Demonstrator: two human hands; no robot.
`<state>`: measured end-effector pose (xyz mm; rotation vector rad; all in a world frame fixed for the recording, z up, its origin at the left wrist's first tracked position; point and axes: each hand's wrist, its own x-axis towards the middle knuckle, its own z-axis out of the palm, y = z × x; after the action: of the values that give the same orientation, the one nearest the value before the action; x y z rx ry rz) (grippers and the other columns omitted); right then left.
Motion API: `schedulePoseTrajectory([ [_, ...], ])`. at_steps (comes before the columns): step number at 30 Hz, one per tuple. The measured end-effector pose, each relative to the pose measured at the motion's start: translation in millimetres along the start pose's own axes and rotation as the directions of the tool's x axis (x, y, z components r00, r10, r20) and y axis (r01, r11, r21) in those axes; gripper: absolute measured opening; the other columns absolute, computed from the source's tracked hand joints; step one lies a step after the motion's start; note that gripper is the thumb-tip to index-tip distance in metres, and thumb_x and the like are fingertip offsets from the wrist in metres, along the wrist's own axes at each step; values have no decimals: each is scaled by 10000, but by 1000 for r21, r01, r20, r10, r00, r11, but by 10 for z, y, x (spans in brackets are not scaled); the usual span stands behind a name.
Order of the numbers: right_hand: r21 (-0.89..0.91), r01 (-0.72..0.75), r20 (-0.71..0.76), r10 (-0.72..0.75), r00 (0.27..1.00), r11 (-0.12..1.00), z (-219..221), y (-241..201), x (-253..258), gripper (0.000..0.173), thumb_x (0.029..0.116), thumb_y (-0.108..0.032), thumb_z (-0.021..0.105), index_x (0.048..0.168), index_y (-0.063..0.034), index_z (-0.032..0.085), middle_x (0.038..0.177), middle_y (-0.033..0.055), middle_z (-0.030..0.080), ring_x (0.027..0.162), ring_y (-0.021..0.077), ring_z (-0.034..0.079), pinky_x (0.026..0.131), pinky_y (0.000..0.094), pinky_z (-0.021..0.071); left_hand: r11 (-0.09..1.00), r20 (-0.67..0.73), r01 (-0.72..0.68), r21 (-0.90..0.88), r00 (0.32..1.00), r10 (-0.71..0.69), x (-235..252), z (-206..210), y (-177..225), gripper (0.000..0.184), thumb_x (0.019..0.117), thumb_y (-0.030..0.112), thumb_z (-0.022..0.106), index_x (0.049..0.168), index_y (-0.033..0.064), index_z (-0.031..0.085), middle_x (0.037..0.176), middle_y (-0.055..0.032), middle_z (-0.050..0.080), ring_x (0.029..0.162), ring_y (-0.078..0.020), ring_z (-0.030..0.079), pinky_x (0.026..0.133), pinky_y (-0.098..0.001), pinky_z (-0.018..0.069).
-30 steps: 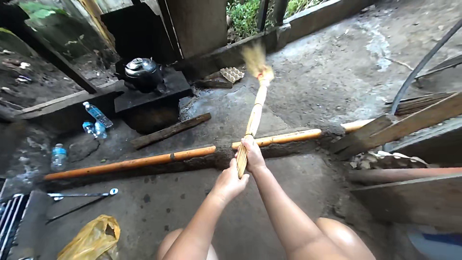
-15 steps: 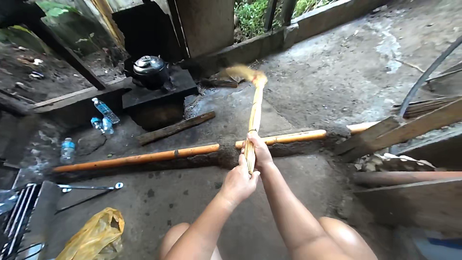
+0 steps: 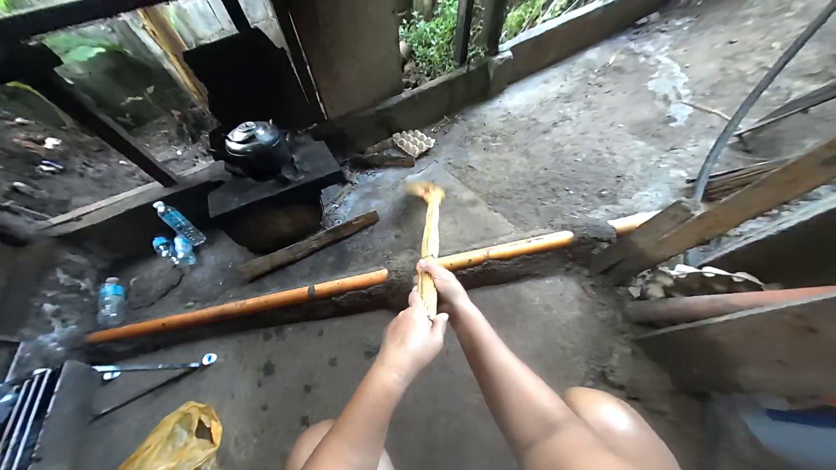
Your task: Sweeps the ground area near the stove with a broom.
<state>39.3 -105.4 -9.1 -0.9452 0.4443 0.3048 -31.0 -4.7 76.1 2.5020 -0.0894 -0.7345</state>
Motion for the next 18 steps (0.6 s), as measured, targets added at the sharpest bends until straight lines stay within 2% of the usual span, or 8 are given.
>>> schedulePoseTrajectory([
  [2, 43, 117, 17, -117, 993, 992, -71, -66, 41, 196, 1100, -202, 450, 1235, -60, 456, 722, 57, 548, 542, 140, 573, 528, 284, 544, 997, -26, -71, -23, 997, 71, 60, 94, -18, 729, 1069, 368, 517, 1596, -11, 187, 1099, -189, 687, 1027, -316, 691, 963, -485, 530],
  [5, 78, 259, -51, -256, 965, 963, -65, -10, 114, 246, 1078, -147, 481, 1300, -71, 410, 717, 65, 539, 532, 165, 588, 537, 327, 570, 997, 11, -70, -15, 997, 70, 173, 97, -119, 769, 1064, 329, 526, 1639, 50, 97, 1163, -200, 688, 1082, -332, 685, 994, -505, 517],
  [6, 79, 286, -88, -279, 956, 955, -26, 20, 110, 259, 1073, -137, 493, 1306, -69, 401, 730, 73, 544, 542, 176, 594, 546, 342, 575, 999, 12, -53, -4, 999, 53, 197, 59, -169, 748, 1059, 328, 534, 1641, 78, 135, 1170, -198, 691, 1083, -338, 686, 988, -520, 518],
  [8, 86, 305, -160, -289, 944, 949, 81, 117, 95, 305, 1072, -141, 518, 1328, -49, 382, 781, 108, 568, 574, 205, 622, 568, 370, 593, 999, -32, -7, 32, 999, 8, 214, -50, -296, 627, 1041, 373, 560, 1569, 103, 356, 1159, -184, 700, 1072, -339, 689, 962, -546, 526],
  [10, 128, 247, -191, -220, 957, 961, 192, 255, 62, 345, 1084, -167, 504, 1365, -36, 352, 848, 128, 563, 630, 218, 625, 610, 387, 594, 993, -86, 62, 101, 995, -54, 184, -167, -408, 535, 1022, 447, 567, 1423, 93, 538, 1153, -164, 704, 1087, -327, 684, 964, -555, 522],
  [14, 316, -105, -89, 140, 986, 943, 455, 420, -120, 245, 1097, -275, 459, 1166, -41, 488, 774, 101, 589, 630, 184, 620, 591, 351, 570, 959, -152, 149, 240, 982, -114, -132, -374, -381, 539, 1063, 499, 446, 1423, 113, 550, 1140, -159, 716, 1095, -334, 689, 955, -566, 521],
  [16, 385, -222, 28, 230, 973, 896, 506, 338, -208, 215, 1094, -267, 445, 1066, -61, 498, 731, 72, 574, 594, 144, 600, 562, 303, 557, 964, -196, 89, 250, 980, -40, -318, -400, -282, 524, 1072, 478, 431, 1429, 115, 553, 1065, -150, 729, 1019, -333, 706, 909, -561, 535],
  [18, 434, -276, 124, 247, 961, 857, 488, 167, -278, 233, 1104, -273, 397, 1006, -81, 484, 700, 49, 557, 552, 115, 581, 521, 253, 537, 976, -271, -69, 207, 954, 125, -410, -329, -181, 538, 1064, 447, 479, 1436, 64, 550, 965, -160, 728, 888, -339, 714, 822, -556, 557],
])
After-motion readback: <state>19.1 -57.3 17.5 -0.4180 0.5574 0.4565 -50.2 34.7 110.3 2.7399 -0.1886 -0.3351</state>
